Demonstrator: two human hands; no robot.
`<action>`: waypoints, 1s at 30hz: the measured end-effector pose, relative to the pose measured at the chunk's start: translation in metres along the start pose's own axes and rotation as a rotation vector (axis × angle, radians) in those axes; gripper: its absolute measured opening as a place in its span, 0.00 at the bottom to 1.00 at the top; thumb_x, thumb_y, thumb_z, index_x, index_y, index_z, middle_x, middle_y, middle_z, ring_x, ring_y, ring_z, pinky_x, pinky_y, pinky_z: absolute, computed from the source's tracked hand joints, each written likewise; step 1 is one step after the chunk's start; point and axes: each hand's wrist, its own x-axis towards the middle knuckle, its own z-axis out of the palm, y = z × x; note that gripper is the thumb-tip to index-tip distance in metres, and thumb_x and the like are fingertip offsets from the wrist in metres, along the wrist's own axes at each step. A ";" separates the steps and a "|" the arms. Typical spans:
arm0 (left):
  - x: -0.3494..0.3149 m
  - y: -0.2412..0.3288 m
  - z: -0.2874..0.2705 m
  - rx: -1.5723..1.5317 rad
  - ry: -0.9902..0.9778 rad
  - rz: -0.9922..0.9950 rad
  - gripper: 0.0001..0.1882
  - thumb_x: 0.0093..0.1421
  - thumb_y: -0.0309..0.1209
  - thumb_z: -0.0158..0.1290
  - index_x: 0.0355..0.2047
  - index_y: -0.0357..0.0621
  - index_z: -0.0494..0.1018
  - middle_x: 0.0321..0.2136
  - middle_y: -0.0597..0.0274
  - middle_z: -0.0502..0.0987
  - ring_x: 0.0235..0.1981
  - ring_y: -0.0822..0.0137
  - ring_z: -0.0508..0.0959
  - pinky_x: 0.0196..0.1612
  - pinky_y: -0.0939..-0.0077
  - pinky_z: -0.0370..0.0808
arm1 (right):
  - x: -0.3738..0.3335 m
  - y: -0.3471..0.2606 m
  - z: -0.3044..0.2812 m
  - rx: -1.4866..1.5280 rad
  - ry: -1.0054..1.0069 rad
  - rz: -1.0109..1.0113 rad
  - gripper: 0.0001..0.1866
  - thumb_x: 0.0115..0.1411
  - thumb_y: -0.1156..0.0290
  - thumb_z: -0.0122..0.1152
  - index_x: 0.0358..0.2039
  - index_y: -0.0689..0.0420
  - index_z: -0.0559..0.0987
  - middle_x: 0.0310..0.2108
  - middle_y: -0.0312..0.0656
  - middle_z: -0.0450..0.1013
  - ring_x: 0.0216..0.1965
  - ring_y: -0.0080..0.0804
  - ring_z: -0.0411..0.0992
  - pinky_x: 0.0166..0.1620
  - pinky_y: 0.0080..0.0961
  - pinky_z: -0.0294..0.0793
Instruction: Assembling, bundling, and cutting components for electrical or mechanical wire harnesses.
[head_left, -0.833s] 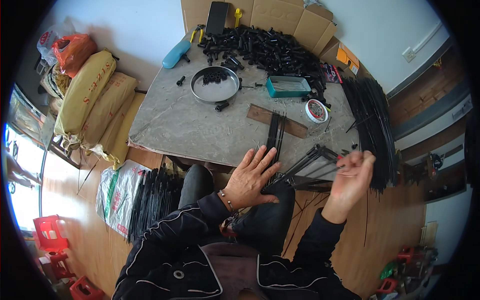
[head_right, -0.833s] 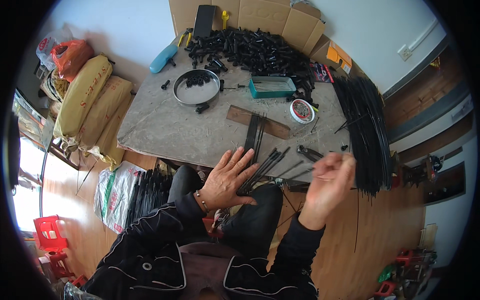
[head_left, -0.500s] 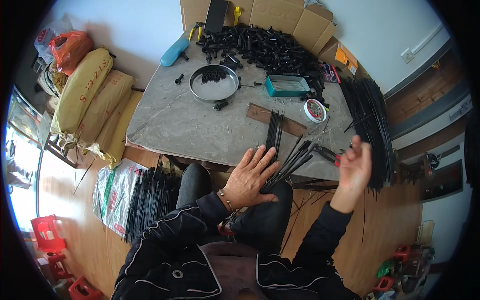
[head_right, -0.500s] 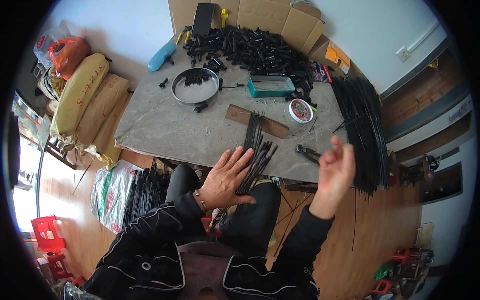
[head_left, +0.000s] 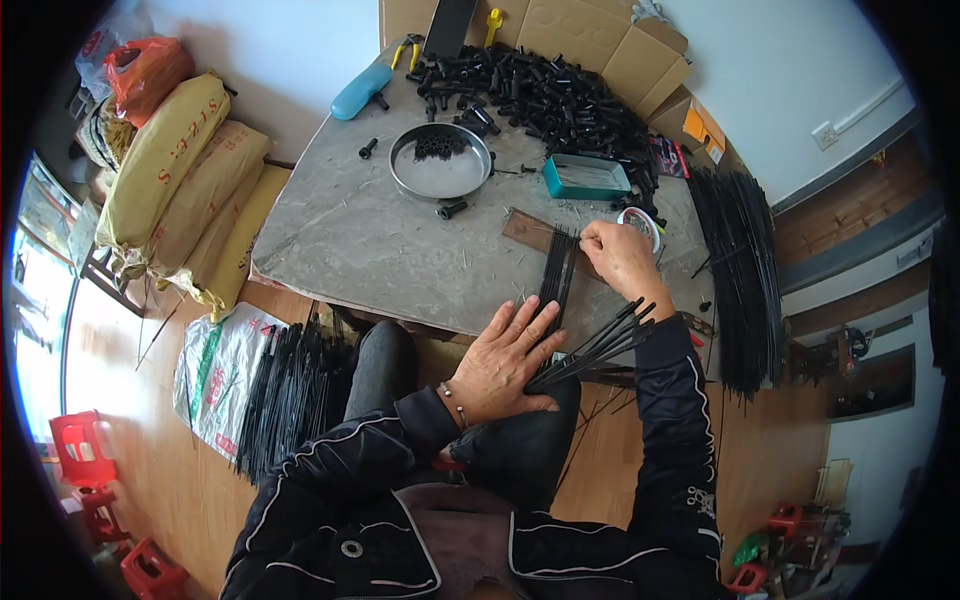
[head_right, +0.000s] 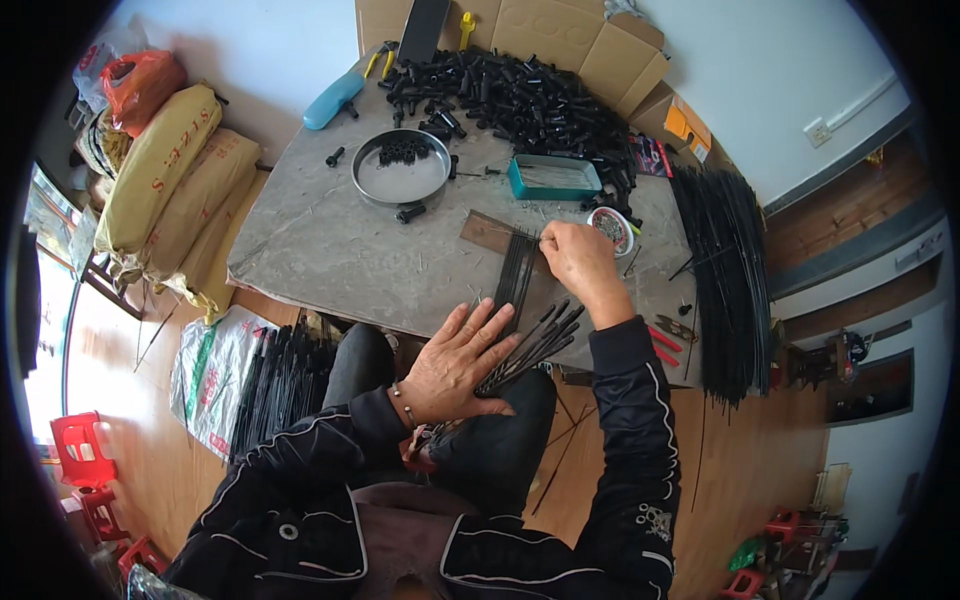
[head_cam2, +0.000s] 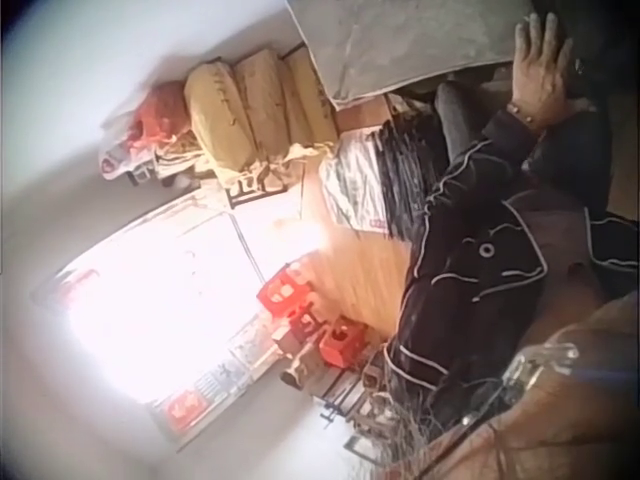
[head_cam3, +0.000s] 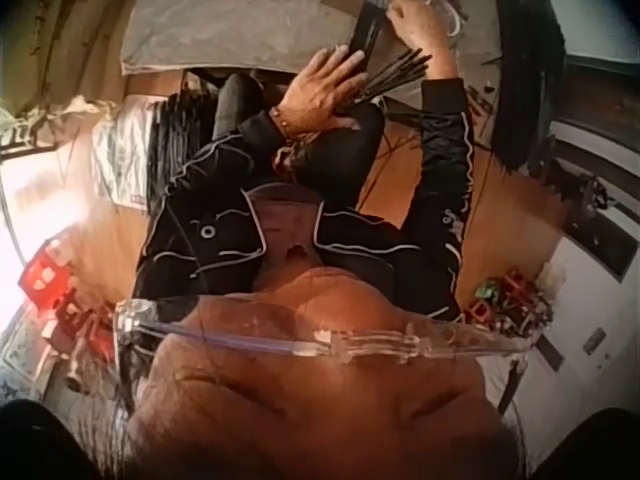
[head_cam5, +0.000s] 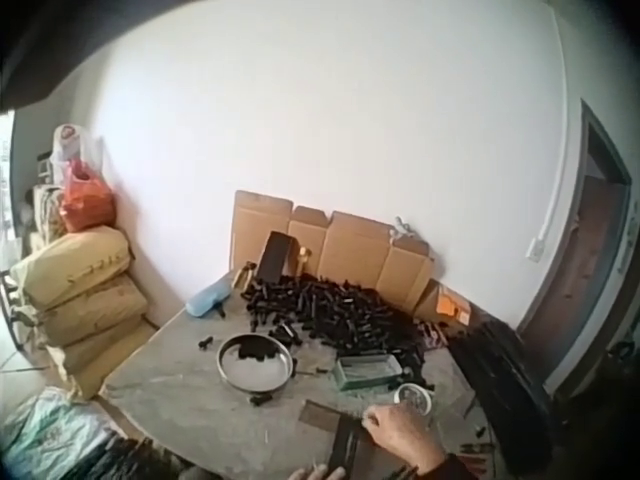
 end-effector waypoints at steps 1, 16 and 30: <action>-0.001 0.000 0.000 0.002 -0.001 -0.005 0.47 0.47 0.63 0.57 0.59 0.42 0.65 0.67 0.49 0.52 0.68 0.49 0.50 0.68 0.52 0.45 | 0.003 -0.001 -0.001 -0.060 -0.025 -0.027 0.08 0.57 0.66 0.57 0.32 0.55 0.80 0.26 0.47 0.77 0.32 0.48 0.76 0.35 0.40 0.73; 0.002 0.001 -0.001 0.005 -0.010 -0.021 0.47 0.48 0.62 0.56 0.60 0.44 0.64 0.67 0.49 0.52 0.69 0.49 0.49 0.69 0.53 0.44 | 0.017 0.064 -0.037 -0.233 0.083 0.162 0.10 0.58 0.63 0.53 0.33 0.52 0.80 0.29 0.47 0.77 0.34 0.50 0.75 0.37 0.44 0.71; 0.003 -0.001 0.000 -0.072 -0.019 -0.035 0.47 0.45 0.60 0.60 0.59 0.44 0.65 0.67 0.49 0.52 0.68 0.49 0.50 0.68 0.51 0.46 | 0.093 0.054 0.003 -0.234 0.273 -0.286 0.11 0.54 0.68 0.62 0.39 0.49 0.78 0.29 0.40 0.78 0.34 0.42 0.76 0.36 0.35 0.74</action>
